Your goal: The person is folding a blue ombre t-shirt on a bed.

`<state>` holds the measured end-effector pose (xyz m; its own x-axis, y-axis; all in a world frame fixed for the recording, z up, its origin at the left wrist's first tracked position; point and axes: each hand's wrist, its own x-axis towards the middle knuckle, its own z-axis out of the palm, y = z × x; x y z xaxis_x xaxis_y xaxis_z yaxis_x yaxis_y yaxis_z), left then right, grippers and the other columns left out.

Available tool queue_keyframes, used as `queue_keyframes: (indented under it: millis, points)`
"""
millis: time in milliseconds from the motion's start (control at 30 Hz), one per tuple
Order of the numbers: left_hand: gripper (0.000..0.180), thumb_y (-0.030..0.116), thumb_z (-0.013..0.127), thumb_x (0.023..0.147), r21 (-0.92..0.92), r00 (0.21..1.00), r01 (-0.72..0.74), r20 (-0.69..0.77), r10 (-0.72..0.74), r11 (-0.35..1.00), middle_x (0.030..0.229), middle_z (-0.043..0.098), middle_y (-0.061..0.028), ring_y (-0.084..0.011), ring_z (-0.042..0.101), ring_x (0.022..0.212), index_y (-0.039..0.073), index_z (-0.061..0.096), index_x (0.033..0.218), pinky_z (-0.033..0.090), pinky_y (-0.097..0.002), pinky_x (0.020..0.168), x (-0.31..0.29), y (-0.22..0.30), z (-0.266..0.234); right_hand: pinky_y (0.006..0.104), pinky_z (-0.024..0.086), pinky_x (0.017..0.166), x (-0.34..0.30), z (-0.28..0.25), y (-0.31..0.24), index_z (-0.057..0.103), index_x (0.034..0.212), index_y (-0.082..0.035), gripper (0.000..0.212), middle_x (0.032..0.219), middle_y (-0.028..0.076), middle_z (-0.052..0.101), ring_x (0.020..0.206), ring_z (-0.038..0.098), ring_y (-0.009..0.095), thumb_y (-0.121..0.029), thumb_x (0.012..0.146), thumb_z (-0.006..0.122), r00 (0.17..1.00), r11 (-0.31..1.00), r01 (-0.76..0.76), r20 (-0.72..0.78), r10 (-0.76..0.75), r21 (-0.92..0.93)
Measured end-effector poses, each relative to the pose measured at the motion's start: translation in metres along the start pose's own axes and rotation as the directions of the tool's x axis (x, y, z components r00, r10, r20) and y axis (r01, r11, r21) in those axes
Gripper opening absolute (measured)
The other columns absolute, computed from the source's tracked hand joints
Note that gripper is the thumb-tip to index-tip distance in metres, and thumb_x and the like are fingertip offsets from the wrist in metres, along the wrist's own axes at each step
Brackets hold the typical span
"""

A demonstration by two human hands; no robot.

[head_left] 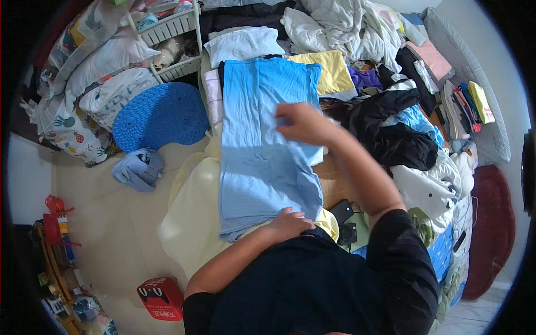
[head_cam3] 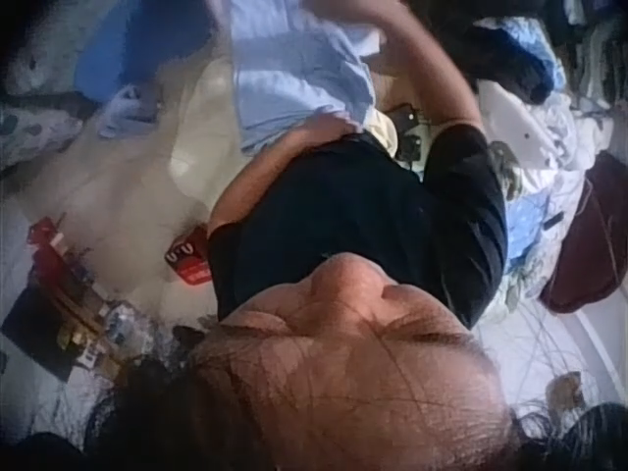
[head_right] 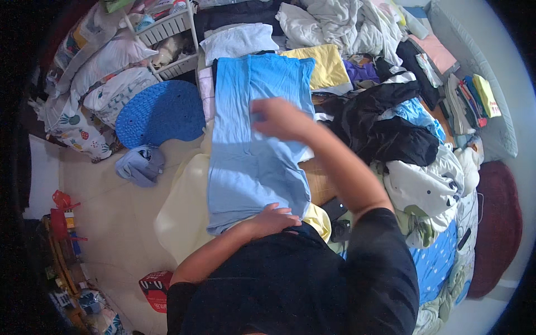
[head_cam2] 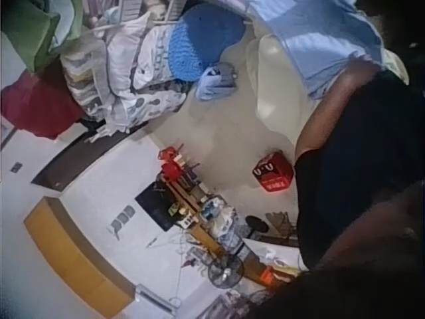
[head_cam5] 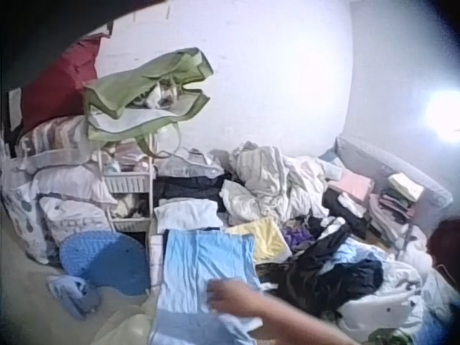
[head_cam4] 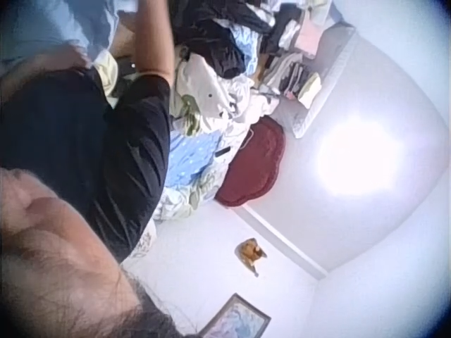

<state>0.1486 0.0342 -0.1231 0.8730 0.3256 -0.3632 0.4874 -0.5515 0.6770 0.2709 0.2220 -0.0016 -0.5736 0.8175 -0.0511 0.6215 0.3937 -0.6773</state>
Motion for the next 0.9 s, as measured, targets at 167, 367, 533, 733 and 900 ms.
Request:
queue_keyframes:
  millis: [167,367,533,733,900]
  points:
    - [0.038,0.032,0.053,0.096,-0.512,0.99,-0.088,-0.138,0.02,0.855,0.133,0.055,-0.0096,-0.0272,0.048,0.126,0.009,0.056,0.126,0.029,-0.0386,0.109,-0.034,0.01,-0.017,0.0454,0.049,0.084,0.04,0.14,-0.023,0.062,0.108,-0.005,0.033,0.1,0.019,0.065,0.096,0.062,0.037,-0.012,0.076,0.063,0.9,0.921,0.384,0.197,-0.389,0.065]
    - [0.03,0.019,0.059,0.093,-0.821,0.83,-0.151,-0.407,-0.38,0.55,0.116,0.064,-0.0111,-0.0195,0.056,0.112,0.004,0.062,0.118,0.041,-0.0347,0.099,-0.097,-0.004,-0.025,0.042,0.051,0.08,-0.024,0.086,0.018,0.063,0.104,-0.001,0.031,0.098,0.017,0.065,0.09,0.064,0.035,-0.018,0.078,0.068,0.985,0.967,0.171,-0.034,-0.168,0.191]
    - [0.037,0.014,0.07,0.077,-0.183,0.487,0.193,-0.835,-0.256,0.964,0.109,0.063,-0.0122,-0.0271,0.059,0.104,0.006,0.062,0.112,0.045,-0.0402,0.09,-0.089,-0.065,-0.037,0.0396,0.051,0.075,-0.122,0.069,0.042,0.062,0.102,0.002,0.053,0.091,0.019,0.066,0.085,0.066,0.033,-0.043,0.075,0.071,0.887,0.891,-0.453,0.084,0.455,-0.033]
    - [0.031,0.011,0.072,0.069,0.199,0.609,0.282,-0.793,-0.015,0.939,0.096,0.062,-0.0067,-0.0246,0.055,0.104,0.01,0.066,0.099,0.039,-0.0405,0.095,-0.041,-0.094,-0.057,0.0453,0.049,0.076,-0.186,0.123,0.036,0.059,0.103,0.002,0.052,0.09,0.026,0.065,0.087,0.064,0.04,-0.043,0.078,0.065,0.726,0.743,-0.669,0.199,0.659,-0.018]
    - [0.022,0.008,0.069,0.065,0.267,0.597,0.308,-0.802,0.032,0.913,0.086,0.058,-0.0032,-0.0242,0.055,0.09,0.011,0.062,0.085,0.04,-0.0398,0.084,-0.048,-0.122,-0.068,0.0456,0.048,0.073,-0.198,0.129,0.025,0.057,0.092,-0.002,0.03,0.084,0.021,0.063,0.082,0.062,0.039,-0.026,0.075,0.065,0.768,0.786,-0.618,0.19,0.612,-0.033]
